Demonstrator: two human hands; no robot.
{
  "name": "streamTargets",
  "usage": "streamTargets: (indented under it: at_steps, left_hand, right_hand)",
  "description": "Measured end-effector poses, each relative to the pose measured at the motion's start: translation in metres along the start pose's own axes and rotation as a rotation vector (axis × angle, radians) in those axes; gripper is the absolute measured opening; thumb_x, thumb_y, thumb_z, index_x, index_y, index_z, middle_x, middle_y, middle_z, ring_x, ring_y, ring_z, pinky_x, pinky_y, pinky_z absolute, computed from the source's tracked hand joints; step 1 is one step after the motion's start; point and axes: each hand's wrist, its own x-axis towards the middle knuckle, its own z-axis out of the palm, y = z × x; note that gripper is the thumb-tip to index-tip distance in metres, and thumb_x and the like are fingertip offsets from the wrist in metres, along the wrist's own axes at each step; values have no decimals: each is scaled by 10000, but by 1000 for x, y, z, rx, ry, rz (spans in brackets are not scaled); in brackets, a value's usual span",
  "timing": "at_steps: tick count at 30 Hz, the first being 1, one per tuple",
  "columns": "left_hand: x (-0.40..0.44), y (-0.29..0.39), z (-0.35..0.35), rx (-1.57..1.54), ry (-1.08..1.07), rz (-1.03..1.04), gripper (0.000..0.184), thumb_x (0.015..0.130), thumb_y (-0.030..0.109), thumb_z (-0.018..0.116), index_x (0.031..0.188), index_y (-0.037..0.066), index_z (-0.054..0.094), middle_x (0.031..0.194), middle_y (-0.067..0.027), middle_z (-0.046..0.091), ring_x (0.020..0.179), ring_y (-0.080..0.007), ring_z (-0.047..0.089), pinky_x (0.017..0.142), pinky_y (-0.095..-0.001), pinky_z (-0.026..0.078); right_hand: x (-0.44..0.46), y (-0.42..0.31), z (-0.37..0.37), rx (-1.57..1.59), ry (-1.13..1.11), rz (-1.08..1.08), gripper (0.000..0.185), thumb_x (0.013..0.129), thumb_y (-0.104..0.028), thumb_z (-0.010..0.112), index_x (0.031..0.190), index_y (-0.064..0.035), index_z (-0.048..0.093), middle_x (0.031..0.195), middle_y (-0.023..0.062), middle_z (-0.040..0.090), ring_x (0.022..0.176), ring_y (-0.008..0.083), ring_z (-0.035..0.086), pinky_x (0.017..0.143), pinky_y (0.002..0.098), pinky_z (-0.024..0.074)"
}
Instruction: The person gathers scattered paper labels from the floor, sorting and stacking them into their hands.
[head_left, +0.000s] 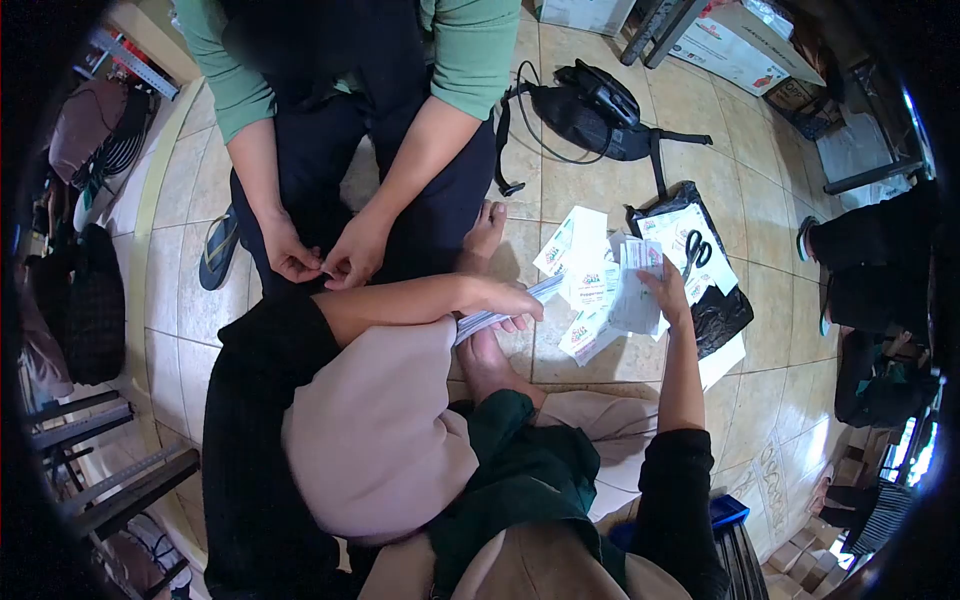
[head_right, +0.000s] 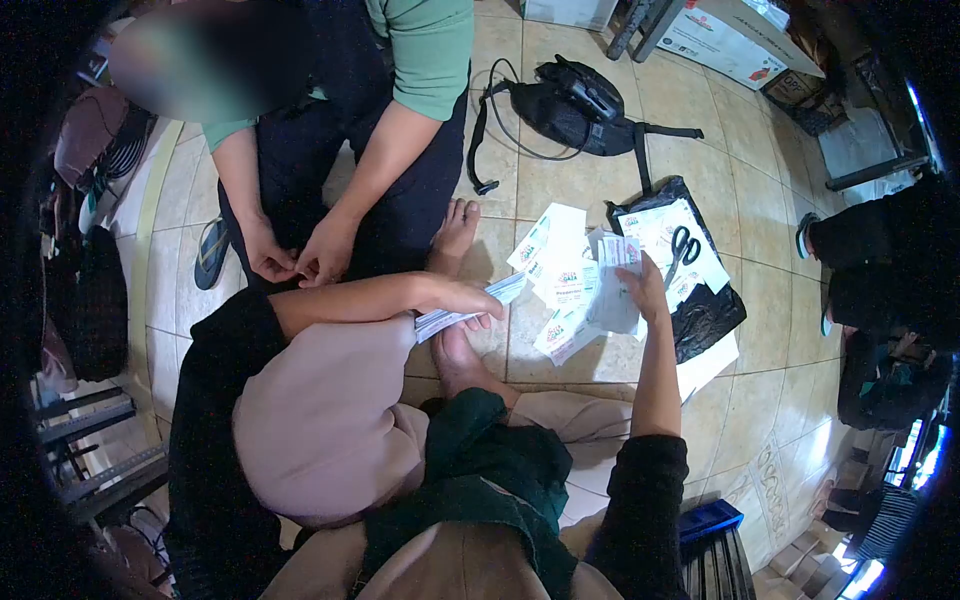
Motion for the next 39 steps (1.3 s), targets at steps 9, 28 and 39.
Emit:
streamTargets:
  at_steps: [9, 28, 39]
  left_hand:
    - [2, 2, -2, 3, -22, -47, 676, 783, 439, 549, 1301, 49, 362, 1060, -116, 540, 923, -181, 529, 786, -316, 445]
    - [-2, 5, -2, -5, 5, -79, 656, 788, 455, 552, 1294, 71, 387, 1064, -111, 538, 939, -186, 522, 802, -319, 438]
    - [1, 10, -4, -437, -30, 31, 539, 825, 424, 541, 1185, 34, 445, 1014, -123, 588, 878, -175, 582, 733, -287, 498]
  right_hand:
    - [-49, 29, 3, 323, 207, 82, 207, 826, -114, 626, 1000, -3, 610, 843, 15, 631, 709, 86, 557, 630, 237, 444]
    - [-110, 43, -37, 444, 405, 160, 254, 848, -131, 608, 1066, -3, 579, 934, 29, 632, 773, 98, 565, 689, 249, 445]
    - [-144, -19, -13, 1071, 410, 152, 266, 882, -105, 557, 1133, -25, 522, 1085, 43, 599, 977, 141, 568, 843, 282, 464]
